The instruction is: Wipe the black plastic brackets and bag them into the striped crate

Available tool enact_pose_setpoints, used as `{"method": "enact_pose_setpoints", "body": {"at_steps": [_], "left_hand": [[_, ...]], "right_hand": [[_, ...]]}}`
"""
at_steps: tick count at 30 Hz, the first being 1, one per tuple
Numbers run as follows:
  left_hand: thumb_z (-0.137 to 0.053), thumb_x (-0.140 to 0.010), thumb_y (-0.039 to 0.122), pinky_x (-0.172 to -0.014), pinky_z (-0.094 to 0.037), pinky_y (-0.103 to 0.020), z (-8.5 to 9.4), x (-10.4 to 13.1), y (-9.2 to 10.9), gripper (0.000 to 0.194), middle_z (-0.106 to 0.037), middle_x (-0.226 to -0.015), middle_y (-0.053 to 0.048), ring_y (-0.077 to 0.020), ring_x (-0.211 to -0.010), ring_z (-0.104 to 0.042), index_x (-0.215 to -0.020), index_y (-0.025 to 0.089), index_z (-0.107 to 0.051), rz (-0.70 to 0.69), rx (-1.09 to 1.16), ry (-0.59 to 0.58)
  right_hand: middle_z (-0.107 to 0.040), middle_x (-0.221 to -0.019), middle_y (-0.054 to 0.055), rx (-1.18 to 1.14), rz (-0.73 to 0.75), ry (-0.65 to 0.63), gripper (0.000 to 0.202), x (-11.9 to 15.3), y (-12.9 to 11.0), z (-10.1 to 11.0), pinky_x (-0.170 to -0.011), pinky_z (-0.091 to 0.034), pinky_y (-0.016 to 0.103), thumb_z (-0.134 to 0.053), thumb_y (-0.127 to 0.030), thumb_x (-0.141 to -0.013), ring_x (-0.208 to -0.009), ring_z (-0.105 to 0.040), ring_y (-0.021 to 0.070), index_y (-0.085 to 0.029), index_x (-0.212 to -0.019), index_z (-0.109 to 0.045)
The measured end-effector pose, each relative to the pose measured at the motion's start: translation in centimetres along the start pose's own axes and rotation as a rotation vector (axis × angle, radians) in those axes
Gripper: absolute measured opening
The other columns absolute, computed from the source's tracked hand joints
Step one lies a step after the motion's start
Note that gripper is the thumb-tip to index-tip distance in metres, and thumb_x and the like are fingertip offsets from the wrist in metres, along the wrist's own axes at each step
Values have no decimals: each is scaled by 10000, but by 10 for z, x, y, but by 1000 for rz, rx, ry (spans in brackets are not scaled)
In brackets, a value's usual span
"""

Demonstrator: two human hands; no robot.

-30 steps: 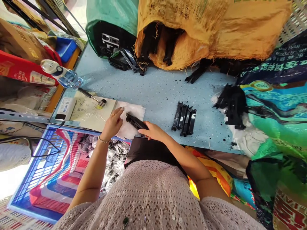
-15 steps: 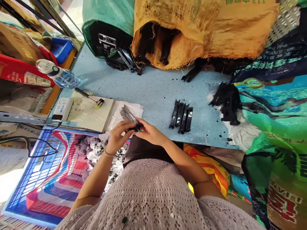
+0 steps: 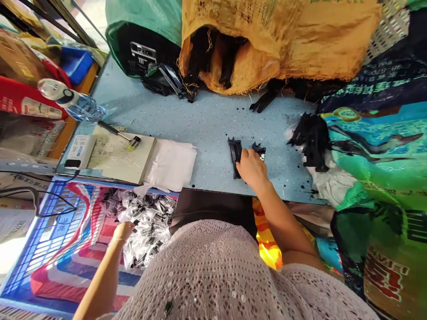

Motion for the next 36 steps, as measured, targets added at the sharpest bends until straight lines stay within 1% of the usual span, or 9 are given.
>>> {"method": "enact_pose_setpoints", "body": {"at_steps": [5, 8, 10, 13, 16, 20, 27, 32, 36], "left_hand": [[-684, -911, 459, -455, -433, -229, -22, -9, 29, 399, -515, -506, 54, -90, -413, -449, -652, 164, -615, -63, -12, -126], [-701, -818, 427, -428, -419, -254, -15, -6, 87, 412, -512, -419, 16, -142, -385, -492, -491, 201, -596, -212, 51, -202], [-625, -886, 456, -547, -504, -265, -8, -1, 146, 342, -653, -577, -20, -172, -547, -629, -669, 208, -717, -368, 143, -179], [-553, -972, 453, -788, -568, -320, 16, 2, 237, 305, -729, -924, -88, -201, -818, -695, -983, 201, -726, -619, 249, 178], [-677, -912, 342, -900, -556, -408, 26, -12, 290, 177, -679, -1045, -155, -267, -958, -678, -917, 167, -647, -640, 59, 512], [-591, -919, 202, -848, -530, -360, 24, -50, 288, 130, -685, -932, -103, -236, -900, -670, -806, 173, -649, -585, 70, 370], [-693, -815, 400, -583, -431, -253, 31, -66, 259, 236, -601, -662, 9, -140, -624, -562, -717, 189, -654, -511, 526, 232], [-614, -864, 253, -648, -518, -271, 50, -44, 262, 118, -686, -761, -29, -162, -692, -645, -858, 177, -704, -546, 435, 339], [-491, -877, 72, -886, -554, -397, 76, -9, 272, 282, -738, -1055, -133, -250, -974, -691, -952, 164, -747, -681, 30, 527]], "right_hand": [[-680, -1122, 220, -86, 23, -92, 296, -1, 2, -18, -842, -518, 416, -460, -266, -1000, -991, -691, 323, -100, -1164, -642], [-716, -1090, 168, -338, 28, -94, 258, -3, 8, -25, -852, -514, 405, -492, -275, -969, -965, -698, 298, -149, -1096, -679], [-743, -1058, 108, -713, 34, -111, 257, -5, 0, -32, -836, -526, 378, -542, -325, -936, -949, -700, 266, -187, -1098, -686], [-767, -1004, 57, -1310, -18, -206, 330, -6, -27, -45, -747, -548, 335, -622, -399, -870, -883, -715, 225, -205, -1130, -684], [-769, -924, 43, -1566, -69, -289, 355, -4, -52, -54, -673, -540, 298, -715, -430, -801, -804, -731, 200, -199, -1071, -701], [-766, -911, 43, -1753, -68, -338, 351, 0, -64, -50, -677, -560, 302, -781, -449, -768, -818, -754, 213, -206, -1007, -695], [-766, -901, 49, -1982, 66, -541, 332, -6, -130, -30, -822, -587, 376, -796, -509, -763, -1004, -740, 278, -244, -932, -690], [-747, -852, 22, -1977, 5, -573, 316, -21, -169, -55, -763, -574, 328, -810, -454, -701, -924, -712, 226, -234, -877, -668], [-729, -812, -8, -1984, -25, -551, 267, -25, -170, -69, -690, -528, 259, -792, -391, -698, -779, -657, 154, -208, -860, -685]]}}
Point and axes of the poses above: each hand's wrist, its own x-axis away from the middle knuckle, its own z-axis out of the back of the hand, y = z × x, the point moved 7 cm from there along -x, towards the middle knuckle
